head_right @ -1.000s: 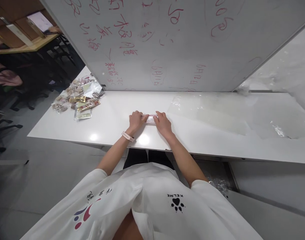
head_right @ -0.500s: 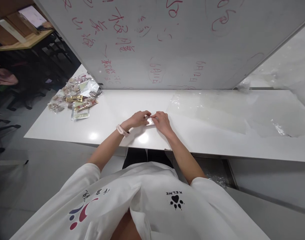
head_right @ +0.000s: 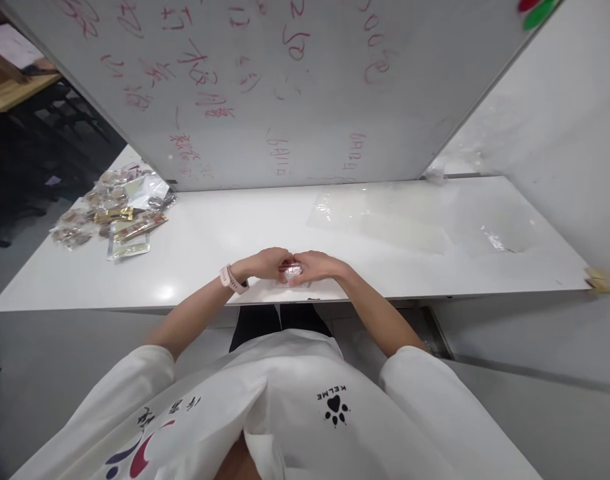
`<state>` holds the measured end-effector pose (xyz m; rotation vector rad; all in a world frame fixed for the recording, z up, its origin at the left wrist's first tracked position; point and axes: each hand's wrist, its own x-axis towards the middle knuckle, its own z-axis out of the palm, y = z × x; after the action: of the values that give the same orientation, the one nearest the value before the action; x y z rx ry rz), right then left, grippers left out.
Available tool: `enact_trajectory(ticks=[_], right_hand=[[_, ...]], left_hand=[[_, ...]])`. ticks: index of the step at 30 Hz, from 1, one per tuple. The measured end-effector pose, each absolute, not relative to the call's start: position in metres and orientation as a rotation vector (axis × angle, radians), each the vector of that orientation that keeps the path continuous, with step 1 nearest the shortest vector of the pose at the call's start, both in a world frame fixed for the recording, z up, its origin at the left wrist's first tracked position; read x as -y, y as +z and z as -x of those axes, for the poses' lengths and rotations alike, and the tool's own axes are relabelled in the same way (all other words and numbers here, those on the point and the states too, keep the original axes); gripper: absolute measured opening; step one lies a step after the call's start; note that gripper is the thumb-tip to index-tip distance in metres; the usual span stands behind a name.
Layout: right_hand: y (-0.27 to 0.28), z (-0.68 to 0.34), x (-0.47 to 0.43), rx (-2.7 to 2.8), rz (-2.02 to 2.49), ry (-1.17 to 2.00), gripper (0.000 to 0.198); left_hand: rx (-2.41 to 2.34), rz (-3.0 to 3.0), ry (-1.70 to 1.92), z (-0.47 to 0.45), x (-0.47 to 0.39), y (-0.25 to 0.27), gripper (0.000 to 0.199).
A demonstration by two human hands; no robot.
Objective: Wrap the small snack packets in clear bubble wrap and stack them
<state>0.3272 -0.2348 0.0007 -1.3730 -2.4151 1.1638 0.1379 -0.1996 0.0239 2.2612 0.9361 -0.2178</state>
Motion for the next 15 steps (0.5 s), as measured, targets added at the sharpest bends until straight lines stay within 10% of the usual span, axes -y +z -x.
enact_trajectory(ticks=[15], right_hand=[[0.001, -0.366, 0.289, 1.864, 1.541, 1.178, 0.024]], left_hand=[[-0.859, -2.667, 0.284, -0.174, 0.237, 0.016, 0.02]])
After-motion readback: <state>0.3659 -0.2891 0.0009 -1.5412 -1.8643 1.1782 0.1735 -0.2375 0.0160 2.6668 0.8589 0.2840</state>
